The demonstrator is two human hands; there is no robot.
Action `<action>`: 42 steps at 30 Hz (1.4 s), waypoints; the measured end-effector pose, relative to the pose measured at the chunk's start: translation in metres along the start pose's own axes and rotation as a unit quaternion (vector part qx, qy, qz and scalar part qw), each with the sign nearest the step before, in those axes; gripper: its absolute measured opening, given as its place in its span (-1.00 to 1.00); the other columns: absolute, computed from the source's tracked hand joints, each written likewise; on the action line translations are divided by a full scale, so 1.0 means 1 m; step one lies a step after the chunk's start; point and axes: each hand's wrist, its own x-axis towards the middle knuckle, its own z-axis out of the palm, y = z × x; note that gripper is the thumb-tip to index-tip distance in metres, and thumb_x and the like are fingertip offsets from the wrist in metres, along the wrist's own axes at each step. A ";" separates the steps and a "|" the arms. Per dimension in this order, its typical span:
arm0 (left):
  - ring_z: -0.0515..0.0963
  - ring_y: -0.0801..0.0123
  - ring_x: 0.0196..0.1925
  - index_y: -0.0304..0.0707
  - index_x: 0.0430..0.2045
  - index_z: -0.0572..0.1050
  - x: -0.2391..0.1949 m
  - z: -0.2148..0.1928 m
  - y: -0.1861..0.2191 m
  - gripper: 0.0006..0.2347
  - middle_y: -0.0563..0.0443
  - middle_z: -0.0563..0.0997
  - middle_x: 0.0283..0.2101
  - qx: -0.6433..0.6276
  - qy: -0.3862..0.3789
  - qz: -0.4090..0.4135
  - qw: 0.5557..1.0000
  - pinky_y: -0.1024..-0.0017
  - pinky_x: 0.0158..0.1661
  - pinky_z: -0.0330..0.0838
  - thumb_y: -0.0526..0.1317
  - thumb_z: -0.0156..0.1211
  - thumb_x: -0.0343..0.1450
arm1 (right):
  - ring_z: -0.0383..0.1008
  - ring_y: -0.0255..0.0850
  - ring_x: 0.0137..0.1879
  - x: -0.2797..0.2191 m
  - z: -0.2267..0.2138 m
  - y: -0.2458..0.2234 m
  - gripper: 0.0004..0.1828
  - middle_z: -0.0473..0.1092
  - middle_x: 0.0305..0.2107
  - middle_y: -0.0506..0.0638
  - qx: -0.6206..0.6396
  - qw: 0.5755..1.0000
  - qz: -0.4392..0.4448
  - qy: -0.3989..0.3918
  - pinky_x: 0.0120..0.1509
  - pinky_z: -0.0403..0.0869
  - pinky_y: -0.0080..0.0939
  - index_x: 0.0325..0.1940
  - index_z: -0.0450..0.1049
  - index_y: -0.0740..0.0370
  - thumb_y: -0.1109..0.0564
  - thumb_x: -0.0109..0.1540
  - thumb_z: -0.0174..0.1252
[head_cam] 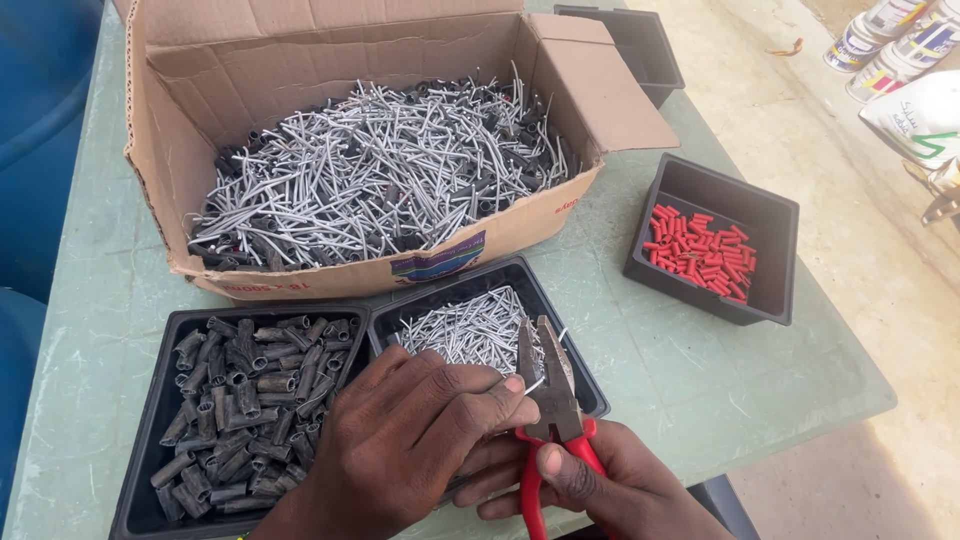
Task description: Cutting small metal wire components to size using pliers and sorting them into trays
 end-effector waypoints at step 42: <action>0.52 0.47 -0.76 -0.18 -0.87 0.33 0.001 0.005 0.010 -0.53 0.11 0.47 -0.84 -0.327 -0.132 -0.402 0.845 0.48 -0.55 0.44 -0.10 -0.13 0.56 | 0.81 -0.42 -0.26 -0.010 -0.036 0.013 -0.56 0.78 -0.18 -0.41 -0.577 0.791 -0.067 0.193 -0.07 0.64 -0.38 0.24 0.47 -0.23 -0.18 0.27 0.06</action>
